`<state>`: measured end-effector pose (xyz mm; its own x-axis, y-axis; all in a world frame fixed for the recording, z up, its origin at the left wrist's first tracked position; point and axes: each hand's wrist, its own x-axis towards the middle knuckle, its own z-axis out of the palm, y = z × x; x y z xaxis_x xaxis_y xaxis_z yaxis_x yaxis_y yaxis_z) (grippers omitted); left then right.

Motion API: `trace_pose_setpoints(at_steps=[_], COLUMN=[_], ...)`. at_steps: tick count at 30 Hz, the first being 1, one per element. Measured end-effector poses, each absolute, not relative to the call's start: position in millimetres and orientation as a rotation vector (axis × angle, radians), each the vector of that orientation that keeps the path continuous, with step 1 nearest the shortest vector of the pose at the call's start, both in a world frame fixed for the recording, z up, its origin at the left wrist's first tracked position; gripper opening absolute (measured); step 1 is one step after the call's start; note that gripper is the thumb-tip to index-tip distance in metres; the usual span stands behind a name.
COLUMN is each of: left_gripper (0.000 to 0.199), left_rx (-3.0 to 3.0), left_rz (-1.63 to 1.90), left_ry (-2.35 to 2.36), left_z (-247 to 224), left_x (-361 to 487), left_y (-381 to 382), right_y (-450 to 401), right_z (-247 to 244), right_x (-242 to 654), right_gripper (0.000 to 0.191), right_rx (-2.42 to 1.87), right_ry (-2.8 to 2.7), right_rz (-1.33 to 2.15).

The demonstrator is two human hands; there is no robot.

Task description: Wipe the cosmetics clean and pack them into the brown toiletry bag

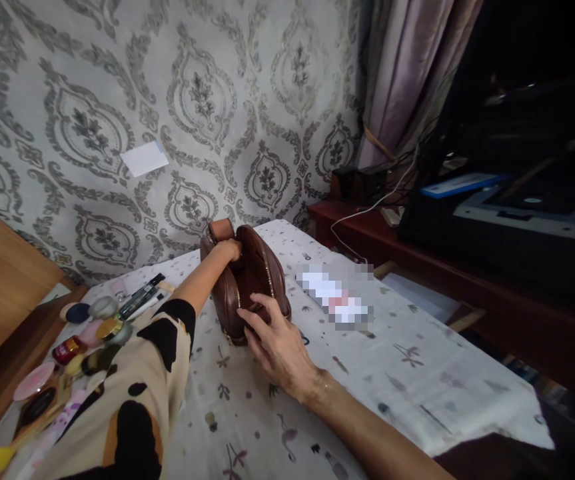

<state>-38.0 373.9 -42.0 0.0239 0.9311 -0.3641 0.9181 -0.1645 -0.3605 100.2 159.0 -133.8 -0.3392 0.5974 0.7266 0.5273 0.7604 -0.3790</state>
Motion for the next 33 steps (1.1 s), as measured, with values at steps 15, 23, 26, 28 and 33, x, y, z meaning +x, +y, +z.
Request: trace_pose_setpoints(at_steps=[15, 23, 26, 28, 33], left_gripper=[0.034, 0.018, 0.022, 0.023, 0.018], left_rx=[-2.107, -2.269, -2.101, -1.783, -0.979], left_rz=[-0.252, -1.817, -2.404, -2.816, -3.409], left_ry=[-1.901, -1.500, -1.509, -1.571, -1.614], left_z=[-9, -34, -45, -50, -56], left_x=[-43, -65, -72, -81, -116], left_y=[281, 194, 170, 164, 157], right_y=[163, 154, 131, 114, 85], right_z=[-137, -140, -134, -129, -130], right_x=[101, 94, 76, 56, 4], right_gripper=[0.032, 0.035, 0.046, 0.053, 0.061], right_rx=[-0.835, -0.710, -0.571, -0.507, -0.433], right_ry=[-2.006, -1.861, -1.914, -1.988, -2.031], right_rz=[0.053, 0.032, 0.155, 0.336, 0.594])
